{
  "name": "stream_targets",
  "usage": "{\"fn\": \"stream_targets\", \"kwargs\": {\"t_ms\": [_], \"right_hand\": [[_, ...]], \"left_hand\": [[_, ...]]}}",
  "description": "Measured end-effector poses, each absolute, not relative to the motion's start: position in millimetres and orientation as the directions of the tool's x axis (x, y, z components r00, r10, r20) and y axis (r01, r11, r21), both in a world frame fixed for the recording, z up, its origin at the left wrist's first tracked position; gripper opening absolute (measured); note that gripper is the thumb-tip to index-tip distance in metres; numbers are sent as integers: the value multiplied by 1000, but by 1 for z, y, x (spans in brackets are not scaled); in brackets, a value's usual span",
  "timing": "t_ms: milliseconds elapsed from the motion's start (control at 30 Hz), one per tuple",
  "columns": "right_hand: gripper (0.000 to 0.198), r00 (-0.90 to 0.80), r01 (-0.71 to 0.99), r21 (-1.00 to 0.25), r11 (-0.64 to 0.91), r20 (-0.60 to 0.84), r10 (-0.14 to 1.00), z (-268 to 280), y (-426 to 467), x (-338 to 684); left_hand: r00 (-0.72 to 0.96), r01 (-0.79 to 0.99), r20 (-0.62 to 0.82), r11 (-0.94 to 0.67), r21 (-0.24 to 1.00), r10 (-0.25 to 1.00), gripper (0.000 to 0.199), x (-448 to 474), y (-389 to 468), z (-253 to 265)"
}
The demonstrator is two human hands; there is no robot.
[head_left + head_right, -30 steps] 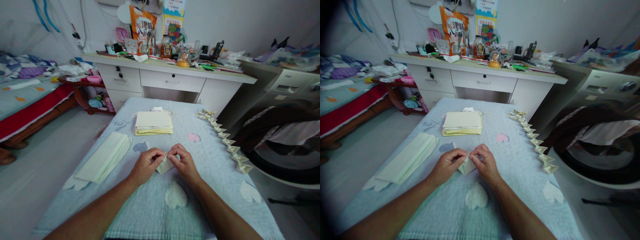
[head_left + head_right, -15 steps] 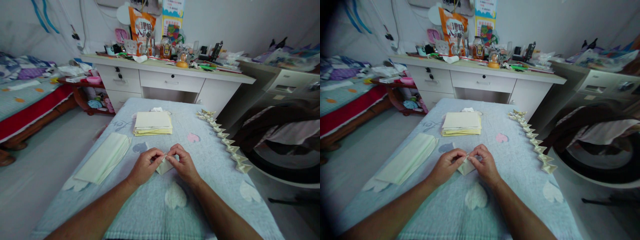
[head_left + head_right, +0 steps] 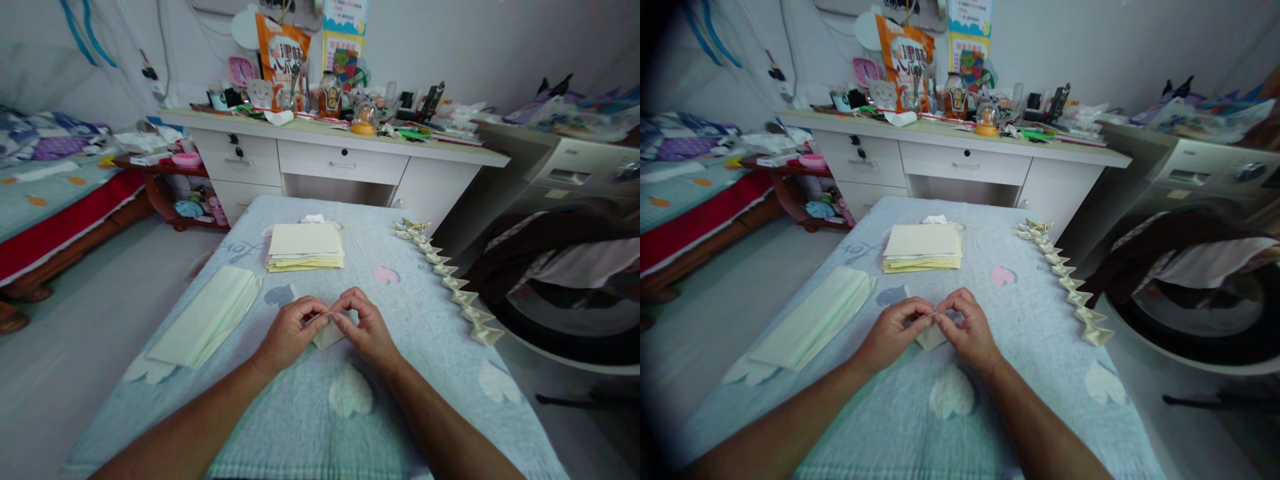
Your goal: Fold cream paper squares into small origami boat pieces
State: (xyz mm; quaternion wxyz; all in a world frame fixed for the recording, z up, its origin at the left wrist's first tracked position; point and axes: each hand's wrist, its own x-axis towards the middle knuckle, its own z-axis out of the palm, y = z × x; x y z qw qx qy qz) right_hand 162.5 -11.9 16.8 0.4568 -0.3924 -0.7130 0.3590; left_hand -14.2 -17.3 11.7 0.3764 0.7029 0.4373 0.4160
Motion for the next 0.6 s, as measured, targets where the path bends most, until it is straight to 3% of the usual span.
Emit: {"fn": "stream_targets", "kwargs": {"t_ms": [600], "right_hand": [[7,-255,322,-815,482,415,873,11,-10,164]], "left_hand": [[261,310,246,-322,895,934,15,-13,-17,11]]}}
